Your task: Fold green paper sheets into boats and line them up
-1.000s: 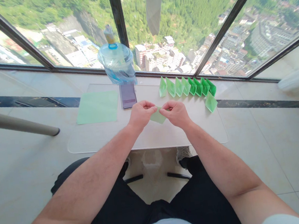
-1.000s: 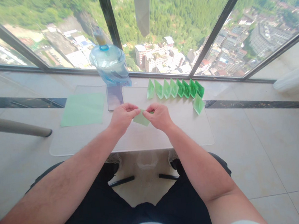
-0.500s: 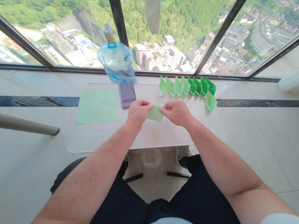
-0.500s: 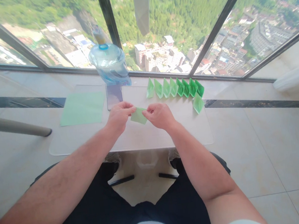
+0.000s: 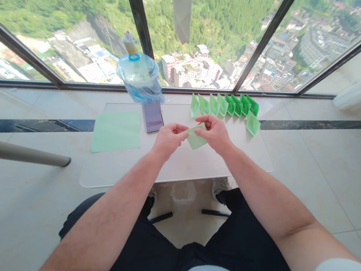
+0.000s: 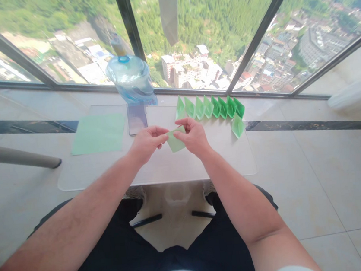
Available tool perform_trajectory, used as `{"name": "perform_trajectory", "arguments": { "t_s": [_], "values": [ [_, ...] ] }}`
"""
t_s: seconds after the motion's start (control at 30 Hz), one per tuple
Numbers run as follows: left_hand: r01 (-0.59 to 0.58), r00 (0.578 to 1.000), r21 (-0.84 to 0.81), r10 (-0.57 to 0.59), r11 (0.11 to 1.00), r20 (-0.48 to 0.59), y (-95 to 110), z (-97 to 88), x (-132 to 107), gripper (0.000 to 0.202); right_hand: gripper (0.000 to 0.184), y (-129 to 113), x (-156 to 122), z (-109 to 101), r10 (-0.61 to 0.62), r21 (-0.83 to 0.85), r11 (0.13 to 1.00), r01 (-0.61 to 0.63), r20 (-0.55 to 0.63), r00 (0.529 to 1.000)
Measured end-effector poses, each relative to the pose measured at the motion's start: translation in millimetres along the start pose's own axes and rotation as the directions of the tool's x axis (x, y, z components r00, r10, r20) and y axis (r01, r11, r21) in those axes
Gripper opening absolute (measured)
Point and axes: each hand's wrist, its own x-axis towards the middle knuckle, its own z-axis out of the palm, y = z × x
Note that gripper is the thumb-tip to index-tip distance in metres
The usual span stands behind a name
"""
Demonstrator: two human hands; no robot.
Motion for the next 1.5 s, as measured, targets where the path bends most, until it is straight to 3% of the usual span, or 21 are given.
{"name": "perform_trajectory", "arguments": {
  "t_s": [0.23, 0.33, 0.47, 0.7, 0.87, 1.1, 1.3, 1.5],
  "values": [
    [0.002, 0.998, 0.017, -0.001, 1.0, -0.062, 1, 1.2, 0, 0.013, 0.031, -3, 0, 0, 0.116, -0.009, 0.993, -0.118, -0.114, 0.987],
    [0.07, 0.997, 0.026, -0.069, 0.997, -0.039, 0, 2.1, 0, 0.011, 0.028, -4, 0, 1, 0.086, -0.049, 0.995, -0.091, -0.106, 0.991],
    [0.129, 0.989, 0.073, -0.122, 0.989, -0.087, -3, 0.2, 1, 0.008, 0.026, -4, -2, 1, 0.05, -0.104, 0.993, -0.058, -0.085, 0.995],
    [0.142, 0.981, 0.049, -0.135, 0.989, -0.138, -5, -1.3, 1, 0.007, 0.026, -4, 3, -4, -0.004, -0.039, 0.999, -0.004, -0.191, 0.982],
    [0.076, 0.988, 0.061, -0.067, 0.995, -0.141, 0, 3.7, -2, 0.007, 0.027, -4, 0, 0, 0.025, -0.051, 0.998, -0.03, -0.1, 0.995],
    [0.105, 0.989, 0.119, -0.092, 0.987, -0.115, -6, 4.1, -1, 0.005, 0.03, 1, -5, 8, -0.009, -0.18, 0.983, -0.027, -0.192, 0.981],
    [0.101, 0.985, 0.091, -0.087, 0.991, -0.151, -8, 0.1, 0, 0.005, 0.026, 1, -4, 7, -0.009, -0.183, 0.983, -0.006, -0.084, 0.996],
    [0.102, 0.972, 0.128, -0.072, 0.986, -0.225, -6, -4.7, 2, 0.005, 0.027, -2, -3, 3, -0.004, -0.293, 0.956, -0.034, -0.129, 0.992]
  ]
}}
